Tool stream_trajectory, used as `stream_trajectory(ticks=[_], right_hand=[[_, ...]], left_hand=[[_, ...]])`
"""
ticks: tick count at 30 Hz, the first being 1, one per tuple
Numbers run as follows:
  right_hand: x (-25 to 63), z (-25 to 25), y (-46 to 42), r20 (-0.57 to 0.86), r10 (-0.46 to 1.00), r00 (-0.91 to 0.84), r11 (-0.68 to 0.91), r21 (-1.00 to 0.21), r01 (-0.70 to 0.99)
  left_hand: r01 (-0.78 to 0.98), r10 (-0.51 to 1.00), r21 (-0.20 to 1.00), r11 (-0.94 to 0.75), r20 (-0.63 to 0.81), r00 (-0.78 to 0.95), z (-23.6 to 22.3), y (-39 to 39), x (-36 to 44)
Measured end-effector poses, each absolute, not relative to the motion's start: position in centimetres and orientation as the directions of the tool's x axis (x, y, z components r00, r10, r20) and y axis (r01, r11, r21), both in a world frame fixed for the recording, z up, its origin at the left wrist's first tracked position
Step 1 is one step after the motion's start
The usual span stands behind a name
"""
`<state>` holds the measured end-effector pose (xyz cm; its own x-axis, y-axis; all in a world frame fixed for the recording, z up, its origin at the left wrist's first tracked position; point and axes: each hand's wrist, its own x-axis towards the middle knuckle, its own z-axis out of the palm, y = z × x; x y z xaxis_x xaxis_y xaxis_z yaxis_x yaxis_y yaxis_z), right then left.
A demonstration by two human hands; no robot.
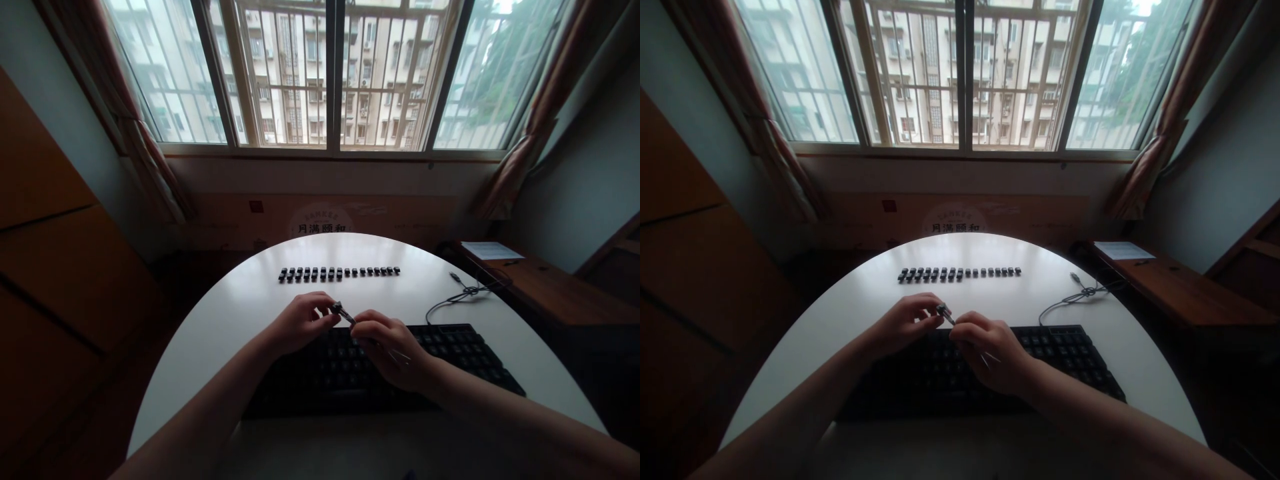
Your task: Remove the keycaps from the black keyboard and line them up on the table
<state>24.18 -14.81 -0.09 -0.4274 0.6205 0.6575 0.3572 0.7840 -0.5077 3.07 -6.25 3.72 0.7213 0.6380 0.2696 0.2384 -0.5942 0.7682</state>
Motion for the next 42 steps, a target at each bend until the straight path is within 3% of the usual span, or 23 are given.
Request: stream_trajectory(ticks=[17,24,26,33,37,42], right_hand=[[24.0,0.0,-15.3,0.599,0.71,-0.369,0.693,-0.505,0.515],[24.7,0.0,-14.7,0.638,0.74,-0.213,0.627,-0.539,0.563],[24.7,0.1,-14.7,0.639,0.724,-0.262,0.647,-0.497,0.578],[24.3,0.3,-14.9,0.732,0.567,-0.378,0.677,-0.152,0.72],[24.4,-0.2,-14.7,0.645,0.592,-0.483,0.71,-0.133,0.692],[24.2,0.5,-14.7,0.577,0.656,-0.486,0.643,-0.09,0.761]], left_hand=[[0.333,0.718,0.779,-0.531,0.204,0.666,3.6,-6.0,3.2],[0.372,0.772,0.778,-0.506,0.216,0.597,3.7,-5.2,2.2],[0.353,0.73,0.781,-0.515,0.183,0.659,3.9,-5.4,2.2],[0.294,0.578,0.781,-0.551,0.103,0.809,4.7,-6.8,2.8],[0.285,0.563,0.79,-0.544,0.091,0.821,4.4,-6.9,2.8],[0.275,0.548,0.797,-0.538,0.083,0.832,3.9,-6.7,2.9]])
